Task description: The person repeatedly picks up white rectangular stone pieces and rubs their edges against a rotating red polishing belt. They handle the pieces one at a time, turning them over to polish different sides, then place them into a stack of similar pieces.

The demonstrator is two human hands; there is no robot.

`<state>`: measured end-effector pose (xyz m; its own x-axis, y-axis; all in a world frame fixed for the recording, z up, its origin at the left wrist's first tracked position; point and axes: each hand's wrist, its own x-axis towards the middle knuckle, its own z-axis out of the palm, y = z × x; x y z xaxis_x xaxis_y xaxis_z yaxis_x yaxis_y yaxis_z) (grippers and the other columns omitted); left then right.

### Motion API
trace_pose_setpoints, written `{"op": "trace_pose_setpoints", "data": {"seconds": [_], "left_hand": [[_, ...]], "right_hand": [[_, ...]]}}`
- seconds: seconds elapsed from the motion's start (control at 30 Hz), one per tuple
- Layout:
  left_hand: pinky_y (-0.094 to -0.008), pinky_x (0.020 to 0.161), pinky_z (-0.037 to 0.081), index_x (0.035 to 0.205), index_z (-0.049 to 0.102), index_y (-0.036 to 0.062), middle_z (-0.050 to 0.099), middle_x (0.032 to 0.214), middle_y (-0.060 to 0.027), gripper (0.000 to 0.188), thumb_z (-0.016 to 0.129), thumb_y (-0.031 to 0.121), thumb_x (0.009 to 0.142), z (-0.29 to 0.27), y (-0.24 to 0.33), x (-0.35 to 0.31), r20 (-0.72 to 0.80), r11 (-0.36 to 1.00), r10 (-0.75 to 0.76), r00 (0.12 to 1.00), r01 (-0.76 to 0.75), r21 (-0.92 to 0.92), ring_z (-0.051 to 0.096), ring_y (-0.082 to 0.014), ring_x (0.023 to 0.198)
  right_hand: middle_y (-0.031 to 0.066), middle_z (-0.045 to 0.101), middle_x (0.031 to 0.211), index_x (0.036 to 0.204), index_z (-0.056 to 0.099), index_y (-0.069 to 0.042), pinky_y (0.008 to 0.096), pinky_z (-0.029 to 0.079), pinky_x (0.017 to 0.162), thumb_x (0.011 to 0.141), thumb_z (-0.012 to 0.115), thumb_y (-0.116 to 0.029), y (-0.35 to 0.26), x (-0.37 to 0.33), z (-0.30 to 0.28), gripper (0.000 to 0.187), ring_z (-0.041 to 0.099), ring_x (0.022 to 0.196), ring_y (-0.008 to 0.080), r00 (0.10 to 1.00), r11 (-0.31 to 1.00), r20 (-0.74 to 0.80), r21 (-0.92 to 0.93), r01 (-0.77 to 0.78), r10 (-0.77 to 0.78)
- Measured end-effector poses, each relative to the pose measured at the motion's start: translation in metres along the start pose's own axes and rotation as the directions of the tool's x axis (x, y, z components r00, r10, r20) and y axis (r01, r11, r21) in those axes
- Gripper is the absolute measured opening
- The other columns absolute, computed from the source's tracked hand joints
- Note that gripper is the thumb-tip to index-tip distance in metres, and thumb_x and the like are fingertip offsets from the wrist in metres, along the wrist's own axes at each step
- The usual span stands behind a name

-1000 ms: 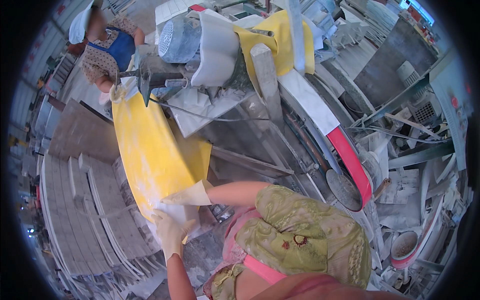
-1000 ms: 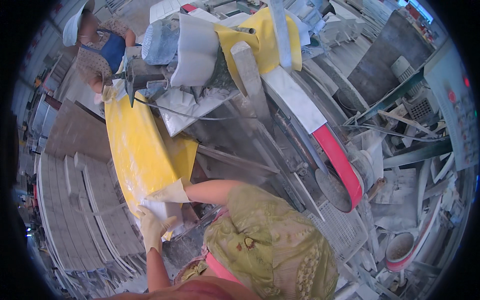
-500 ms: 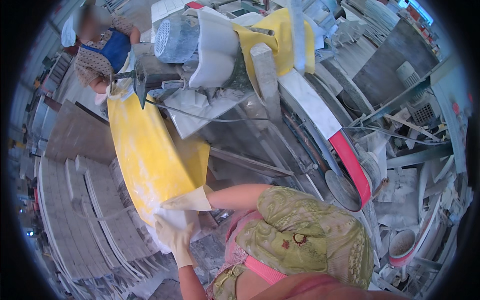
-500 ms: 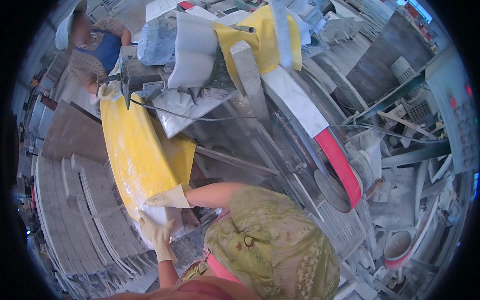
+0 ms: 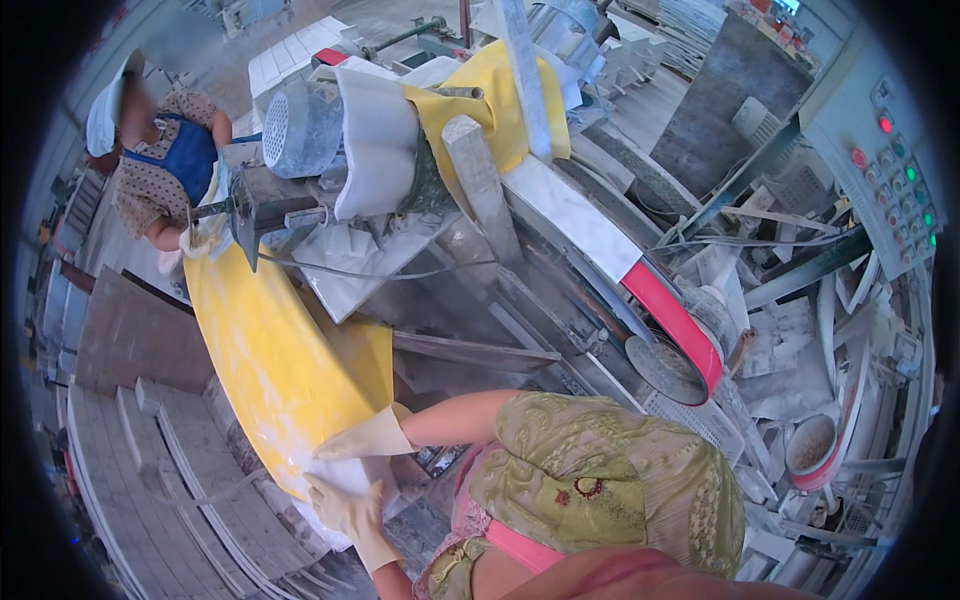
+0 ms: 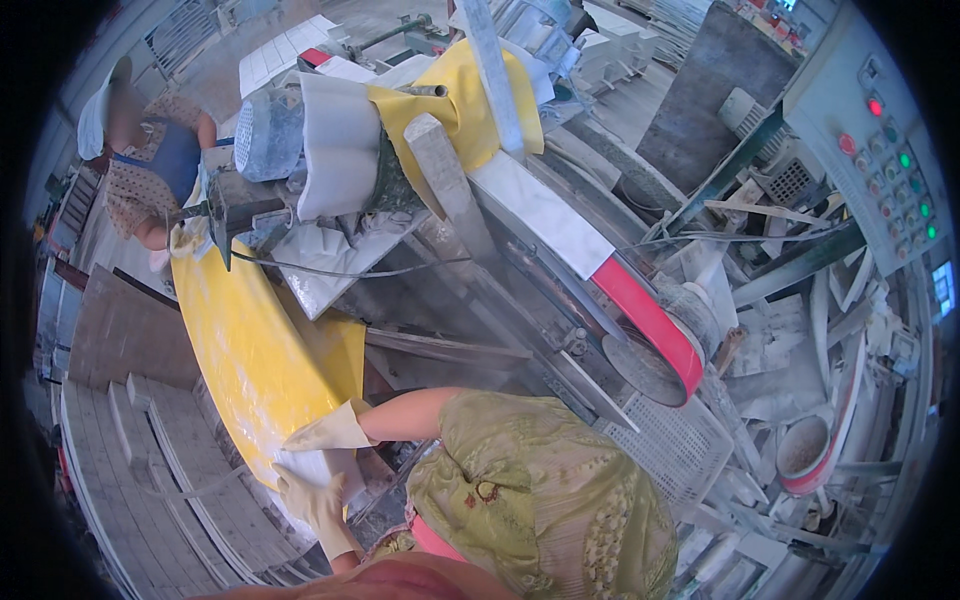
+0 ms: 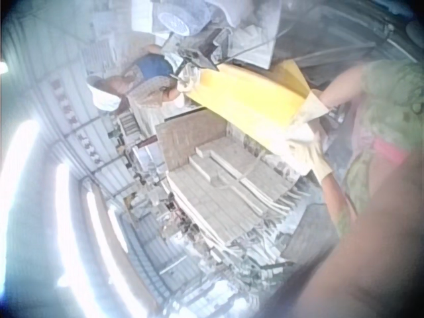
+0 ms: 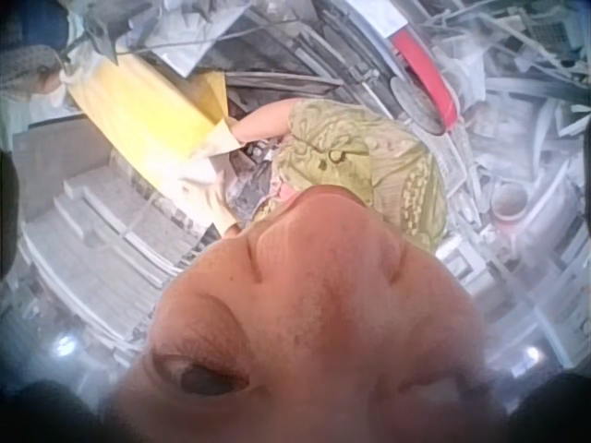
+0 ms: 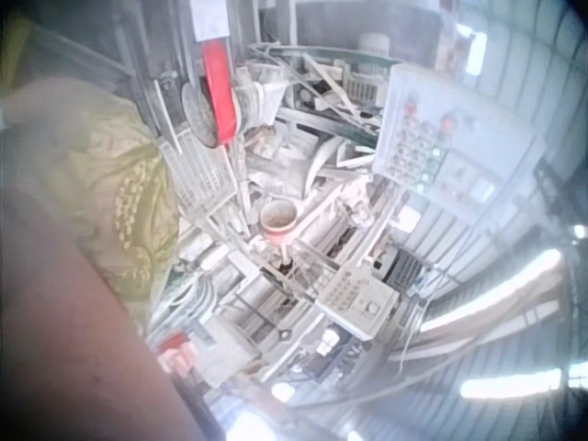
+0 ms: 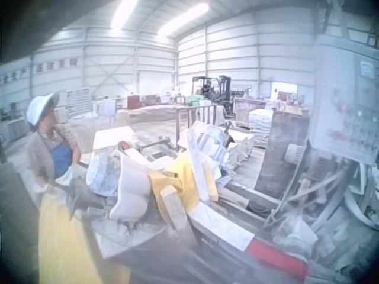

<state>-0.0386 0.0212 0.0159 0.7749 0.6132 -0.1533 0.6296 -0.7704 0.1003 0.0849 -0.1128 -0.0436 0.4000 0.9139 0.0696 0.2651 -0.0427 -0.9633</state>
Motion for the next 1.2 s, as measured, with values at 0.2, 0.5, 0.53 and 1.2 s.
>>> {"op": "trace_pose_setpoints", "data": {"seconds": [0.2,0.5,0.53,1.2], "left_hand": [[-0.0412,0.115,0.04,0.159,0.023,-0.0008,0.046,0.148,-0.0268,0.136,0.096,0.028,0.047,0.0,0.002,0.0,-0.012,1.0,-0.01,1.0,0.01,-0.001,0.048,-0.0422,0.135],[-0.0397,0.117,0.039,0.159,0.024,-0.0007,0.045,0.15,-0.0275,0.137,0.096,0.03,0.046,0.003,-0.004,0.002,0.016,1.0,0.005,1.0,-0.004,-0.029,0.045,-0.0411,0.139],[-0.0395,0.118,0.038,0.159,0.024,-0.0007,0.044,0.15,-0.0275,0.137,0.096,0.03,0.046,0.005,-0.007,0.002,-0.013,0.999,0.023,1.0,-0.024,-0.047,0.044,-0.0409,0.14],[-0.0418,0.102,0.048,0.148,0.039,-0.0094,0.06,0.131,-0.0306,0.122,0.088,0.051,0.053,-0.032,-0.077,0.034,0.182,0.79,0.1,0.978,0.034,-0.612,0.059,-0.0409,0.123]], "right_hand": [[0.0036,0.046,0.159,0.153,0.049,-0.013,0.0313,0.024,0.123,0.11,0.033,-0.052,-0.017,-0.004,-0.005,0.06,0.04,0.146,0.0189,0.999,0.996,-0.029,0.071,-0.044,0.046],[0.0027,0.044,0.16,0.154,0.048,-0.018,0.0334,0.025,0.123,0.108,0.036,-0.056,0.004,0.004,0.006,0.061,0.038,0.147,0.0175,0.995,0.995,-0.034,0.039,-0.096,0.097],[0.0039,0.043,0.161,0.154,0.048,-0.018,0.0338,0.026,0.123,0.108,0.037,-0.055,0.005,0.005,0.005,0.06,0.038,0.147,0.0185,0.997,0.999,-0.056,-0.003,0.043,-0.043],[0.0125,0.043,0.156,0.158,0.03,-0.008,0.0435,0.035,0.12,0.109,0.047,-0.044,-0.007,-0.001,0.079,0.063,0.044,0.142,0.027,0.941,0.46,-0.021,0.876,-0.146,0.338]]}}
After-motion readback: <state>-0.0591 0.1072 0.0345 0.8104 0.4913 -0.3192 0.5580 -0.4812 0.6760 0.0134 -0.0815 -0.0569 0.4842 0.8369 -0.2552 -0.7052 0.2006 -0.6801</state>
